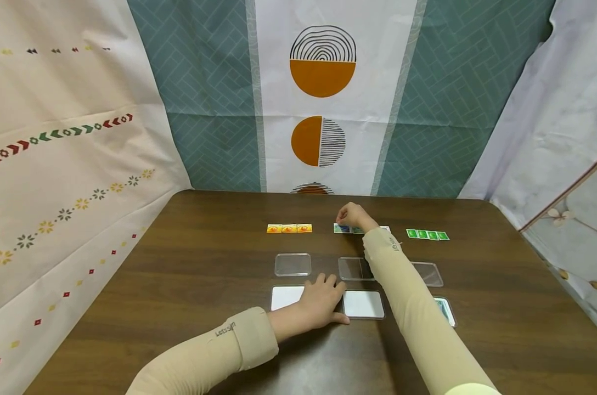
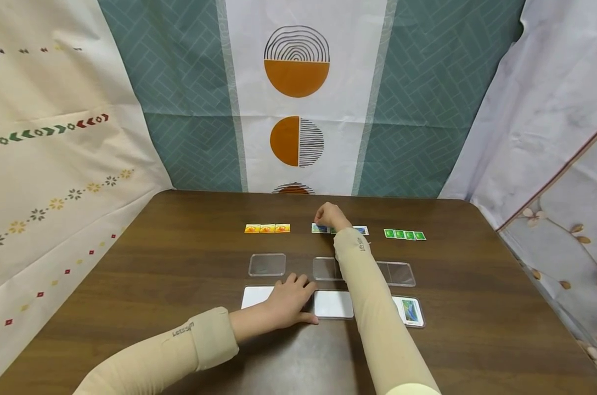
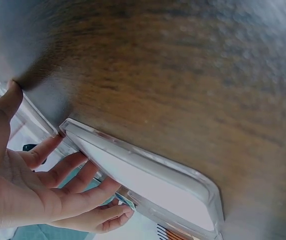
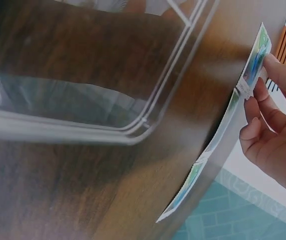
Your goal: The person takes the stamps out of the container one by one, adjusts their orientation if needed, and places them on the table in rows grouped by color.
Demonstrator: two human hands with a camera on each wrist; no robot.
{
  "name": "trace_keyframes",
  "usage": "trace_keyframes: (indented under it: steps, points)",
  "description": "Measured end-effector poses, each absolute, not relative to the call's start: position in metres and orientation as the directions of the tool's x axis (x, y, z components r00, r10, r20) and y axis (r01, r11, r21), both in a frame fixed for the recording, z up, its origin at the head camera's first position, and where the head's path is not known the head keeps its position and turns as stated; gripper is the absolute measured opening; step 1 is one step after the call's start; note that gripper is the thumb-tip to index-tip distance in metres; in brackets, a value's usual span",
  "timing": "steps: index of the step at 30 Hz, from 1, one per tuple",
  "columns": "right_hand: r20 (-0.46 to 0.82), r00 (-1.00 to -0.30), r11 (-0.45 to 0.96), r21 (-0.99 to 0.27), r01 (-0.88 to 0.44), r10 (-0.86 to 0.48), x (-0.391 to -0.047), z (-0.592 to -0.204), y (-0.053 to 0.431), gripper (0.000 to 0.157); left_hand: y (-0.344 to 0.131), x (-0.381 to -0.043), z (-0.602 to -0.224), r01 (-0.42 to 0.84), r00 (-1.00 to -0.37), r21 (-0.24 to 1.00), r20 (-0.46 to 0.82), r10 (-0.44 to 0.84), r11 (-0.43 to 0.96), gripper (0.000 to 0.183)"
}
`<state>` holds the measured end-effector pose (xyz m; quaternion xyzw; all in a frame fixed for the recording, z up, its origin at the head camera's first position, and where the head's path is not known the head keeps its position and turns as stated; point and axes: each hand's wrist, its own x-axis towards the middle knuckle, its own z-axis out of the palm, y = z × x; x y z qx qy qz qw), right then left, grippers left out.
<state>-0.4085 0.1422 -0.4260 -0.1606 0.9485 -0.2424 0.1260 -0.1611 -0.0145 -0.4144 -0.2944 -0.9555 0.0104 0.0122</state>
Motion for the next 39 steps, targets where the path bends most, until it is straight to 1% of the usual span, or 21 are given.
trace_keyframes:
  steps: [3, 5, 8, 10, 13, 15, 17, 20, 23, 24, 27, 29, 31, 33, 34, 36, 39]
  points:
    - [-0.146, -0.928, 0.842, -0.486, -0.234, -0.342, -0.385, -0.407, 0.136, 0.016, -0.014, -0.162, -0.414, 0.56, -0.828, -0.03, 0.012, 0.561, 0.828, 0.062]
    - [-0.144, -0.931, 0.845, -0.484, -0.228, -0.334, -0.382, -0.404, 0.136, 0.016, -0.014, -0.162, -0.414, 0.56, -0.828, -0.032, 0.011, 0.56, 0.828, 0.062]
    - [-0.14, -0.929, 0.832, -0.505, -0.23, -0.342, -0.397, -0.419, 0.14, 0.012, -0.014, -0.161, -0.414, 0.559, -0.829, -0.038, 0.015, 0.56, 0.828, 0.062]
    - [-0.094, -0.918, 0.795, -0.538, -0.279, -0.385, -0.425, -0.449, 0.151, 0.01, -0.014, -0.161, -0.415, 0.558, -0.829, -0.039, 0.016, 0.559, 0.829, 0.062]
    - [-0.11, -0.911, 0.786, -0.553, -0.276, -0.397, -0.44, -0.466, 0.156, 0.011, -0.013, -0.159, -0.416, 0.559, -0.828, -0.038, 0.015, 0.56, 0.828, 0.062]
    - [-0.091, -0.912, 0.781, -0.554, -0.288, -0.4, -0.432, -0.46, 0.156, 0.011, -0.013, -0.159, -0.417, 0.56, -0.828, -0.041, 0.015, 0.561, 0.827, 0.062]
    - [-0.137, -0.924, 0.816, -0.528, -0.237, -0.357, -0.404, -0.432, 0.147, 0.011, -0.012, -0.159, -0.418, 0.56, -0.827, -0.043, 0.016, 0.561, 0.827, 0.062]
    - [-0.095, -0.929, 0.81, -0.526, -0.259, -0.358, -0.374, -0.407, 0.142, 0.015, -0.012, -0.159, -0.418, 0.557, -0.83, -0.041, 0.016, 0.558, 0.829, 0.062]
    - [-0.098, -0.928, 0.804, -0.537, -0.254, -0.359, -0.369, -0.399, 0.141, 0.018, -0.013, -0.16, -0.416, 0.554, -0.832, -0.034, 0.012, 0.555, 0.832, 0.061]
    - [-0.106, -0.929, 0.802, -0.546, -0.243, -0.355, -0.371, -0.399, 0.142, 0.017, -0.014, -0.161, -0.416, 0.553, -0.833, -0.031, 0.011, 0.554, 0.832, 0.06]
    - [-0.09, -0.912, 0.77, -0.573, -0.281, -0.4, -0.381, -0.411, 0.151, 0.013, -0.014, -0.161, -0.414, 0.554, -0.832, -0.028, 0.014, 0.554, 0.832, 0.061]
    - [-0.035, -0.895, 0.727, -0.598, -0.338, -0.445, -0.413, -0.441, 0.163, 0.01, -0.014, -0.161, -0.413, 0.553, -0.833, -0.026, 0.016, 0.553, 0.833, 0.061]
    - [-0.034, -0.884, 0.719, -0.596, -0.356, -0.466, -0.423, -0.451, 0.169, 0.009, -0.014, -0.16, -0.413, 0.551, -0.834, -0.024, 0.015, 0.551, 0.834, 0.061]
    - [-0.048, -0.889, 0.726, -0.597, -0.34, -0.456, -0.427, -0.45, 0.169, 0.011, -0.013, -0.16, -0.413, 0.55, -0.835, -0.02, 0.01, 0.55, 0.835, 0.061]
    - [-0.063, -0.893, 0.734, -0.597, -0.323, -0.445, -0.425, -0.447, 0.169, 0.012, -0.013, -0.16, -0.413, 0.55, -0.835, -0.014, 0.006, 0.55, 0.835, 0.061]
    - [-0.114, -0.905, 0.77, -0.574, -0.277, -0.411, -0.396, -0.417, 0.16, 0.011, -0.013, -0.16, -0.413, 0.548, -0.837, -0.005, 0.001, 0.548, 0.837, 0.062]
    - [-0.085, -0.903, 0.767, -0.565, -0.304, -0.42, -0.372, -0.397, 0.157, 0.013, -0.013, -0.162, -0.412, 0.544, -0.839, 0.007, -0.007, 0.544, 0.839, 0.062]
